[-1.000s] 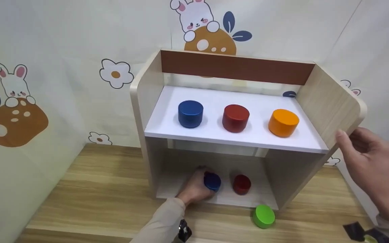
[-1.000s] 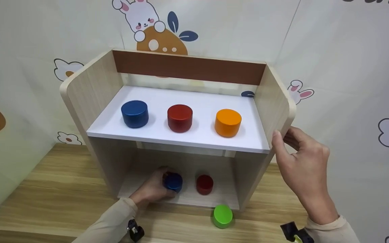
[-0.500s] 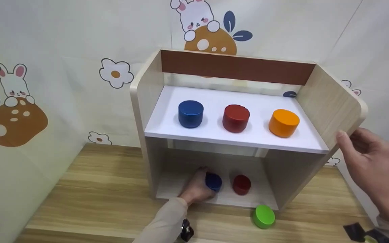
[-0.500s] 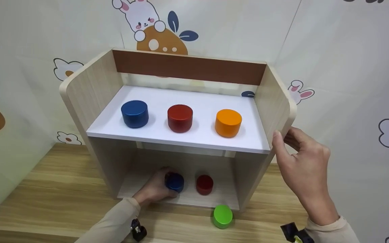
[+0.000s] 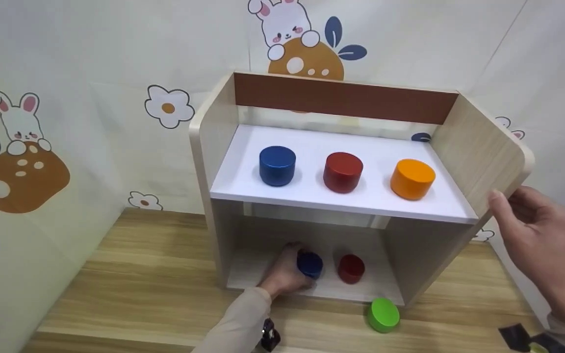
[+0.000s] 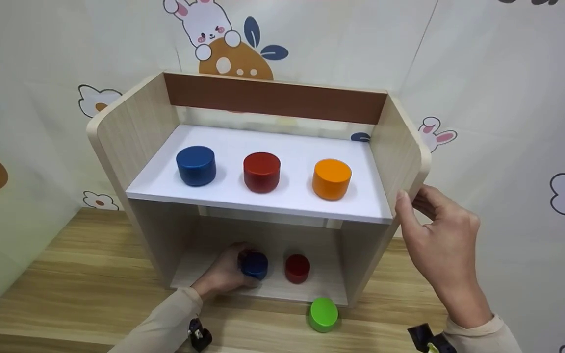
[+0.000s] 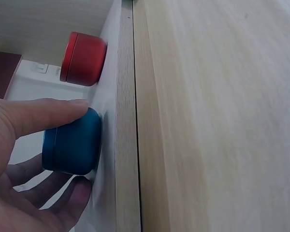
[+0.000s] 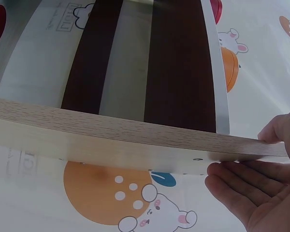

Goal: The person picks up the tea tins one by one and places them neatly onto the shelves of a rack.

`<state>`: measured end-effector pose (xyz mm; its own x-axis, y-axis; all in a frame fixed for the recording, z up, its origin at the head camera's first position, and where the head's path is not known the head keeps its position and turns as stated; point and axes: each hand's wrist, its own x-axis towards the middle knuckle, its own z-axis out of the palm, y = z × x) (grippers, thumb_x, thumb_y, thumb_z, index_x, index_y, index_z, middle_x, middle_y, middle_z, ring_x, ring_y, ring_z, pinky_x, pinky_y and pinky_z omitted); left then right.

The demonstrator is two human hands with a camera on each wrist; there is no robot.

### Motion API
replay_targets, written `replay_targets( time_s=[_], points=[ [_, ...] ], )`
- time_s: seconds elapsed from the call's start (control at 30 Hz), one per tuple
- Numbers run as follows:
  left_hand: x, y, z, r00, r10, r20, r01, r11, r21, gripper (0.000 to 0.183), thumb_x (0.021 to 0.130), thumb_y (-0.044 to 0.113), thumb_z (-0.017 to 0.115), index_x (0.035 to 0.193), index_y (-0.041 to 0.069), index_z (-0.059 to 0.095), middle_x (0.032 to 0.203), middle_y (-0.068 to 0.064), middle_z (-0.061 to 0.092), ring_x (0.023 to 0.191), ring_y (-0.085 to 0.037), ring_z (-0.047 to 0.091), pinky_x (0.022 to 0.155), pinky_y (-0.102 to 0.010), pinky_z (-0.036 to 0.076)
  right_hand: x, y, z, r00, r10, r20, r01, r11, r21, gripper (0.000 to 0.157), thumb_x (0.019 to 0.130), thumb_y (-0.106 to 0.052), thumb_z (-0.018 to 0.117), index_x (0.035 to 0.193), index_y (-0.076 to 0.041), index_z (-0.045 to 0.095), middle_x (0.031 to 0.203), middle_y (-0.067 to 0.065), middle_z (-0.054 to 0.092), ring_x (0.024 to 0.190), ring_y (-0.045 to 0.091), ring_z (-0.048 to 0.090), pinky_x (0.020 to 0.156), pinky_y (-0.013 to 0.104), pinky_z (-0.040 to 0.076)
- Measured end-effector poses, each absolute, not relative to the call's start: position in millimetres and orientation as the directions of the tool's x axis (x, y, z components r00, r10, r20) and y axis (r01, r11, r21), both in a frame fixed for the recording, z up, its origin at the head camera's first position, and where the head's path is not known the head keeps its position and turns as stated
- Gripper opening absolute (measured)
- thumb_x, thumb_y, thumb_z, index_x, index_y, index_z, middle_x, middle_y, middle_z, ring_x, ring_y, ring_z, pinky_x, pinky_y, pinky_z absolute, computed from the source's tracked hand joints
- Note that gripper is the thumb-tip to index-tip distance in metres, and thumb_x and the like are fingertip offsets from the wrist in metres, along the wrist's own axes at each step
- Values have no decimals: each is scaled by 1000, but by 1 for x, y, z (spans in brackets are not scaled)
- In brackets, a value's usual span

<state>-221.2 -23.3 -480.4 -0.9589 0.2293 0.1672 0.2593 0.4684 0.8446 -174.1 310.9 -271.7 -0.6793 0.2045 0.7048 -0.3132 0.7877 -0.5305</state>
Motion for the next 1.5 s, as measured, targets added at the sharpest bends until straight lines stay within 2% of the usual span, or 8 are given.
replay_targets(
  time_s=[0.1,0.3,0.4,0.7,0.9,1.1,1.3,1.5],
  points=[
    [-220,-25,-478,-952,232,199,286,450,846,69,57,-4,86,120,-8,59,113,-19,61,108,-37,59,100,-50,47,-174,311,-272,-676,203,709,-315,790,-526,23,92,-14,71,106,4,77,86,-20,68,74,-24,56,68,0,41],
    [-213,-29,-469,-941,220,259,336,495,801,60,62,-1,84,117,-7,61,107,-17,62,101,-32,60,94,-48,50,-174,311,-272,-678,215,703,-310,783,-539,23,92,-14,71,106,4,77,90,-6,75,74,-23,57,68,1,42],
    [-208,-28,-463,-930,208,302,366,536,760,63,64,3,87,120,-7,60,111,-18,62,104,-34,60,94,-49,50,-174,310,-272,-681,219,699,-317,773,-550,23,92,-13,71,105,4,77,85,-23,70,74,-23,57,67,1,42],
    [-190,-8,-445,-924,218,313,381,527,760,69,69,2,88,131,-1,57,128,-17,58,121,-36,54,104,-49,45,-173,311,-272,-690,225,689,-311,767,-562,23,92,-14,71,107,4,76,83,-30,64,74,-22,57,68,1,42],
    [-182,11,-442,-925,282,253,367,504,782,69,68,2,88,131,2,59,128,-13,60,123,-32,54,106,-45,44,-173,310,-272,-693,217,687,-305,775,-553,25,93,-14,70,109,4,76,93,1,75,74,-22,57,68,1,43],
    [-175,31,-450,-903,359,235,398,498,770,67,63,4,88,125,6,63,116,-7,66,112,-22,59,100,-36,47,-173,310,-272,-686,207,698,-330,766,-552,23,92,-11,71,108,5,76,84,-34,61,75,-21,58,68,2,43],
    [-168,54,-458,-893,411,185,391,501,772,68,61,9,93,123,8,64,112,-1,65,105,-12,59,93,-27,47,-173,310,-272,-687,210,696,-320,772,-549,24,92,-11,70,109,5,75,91,-15,70,77,-23,56,69,1,43],
    [-165,75,-471,-882,437,174,412,540,734,72,62,20,96,126,10,64,113,3,64,102,-6,56,92,-24,46,-173,310,-272,-690,205,694,-334,760,-557,24,92,-11,71,109,6,75,82,-48,52,76,-22,57,69,1,43]
  ],
)
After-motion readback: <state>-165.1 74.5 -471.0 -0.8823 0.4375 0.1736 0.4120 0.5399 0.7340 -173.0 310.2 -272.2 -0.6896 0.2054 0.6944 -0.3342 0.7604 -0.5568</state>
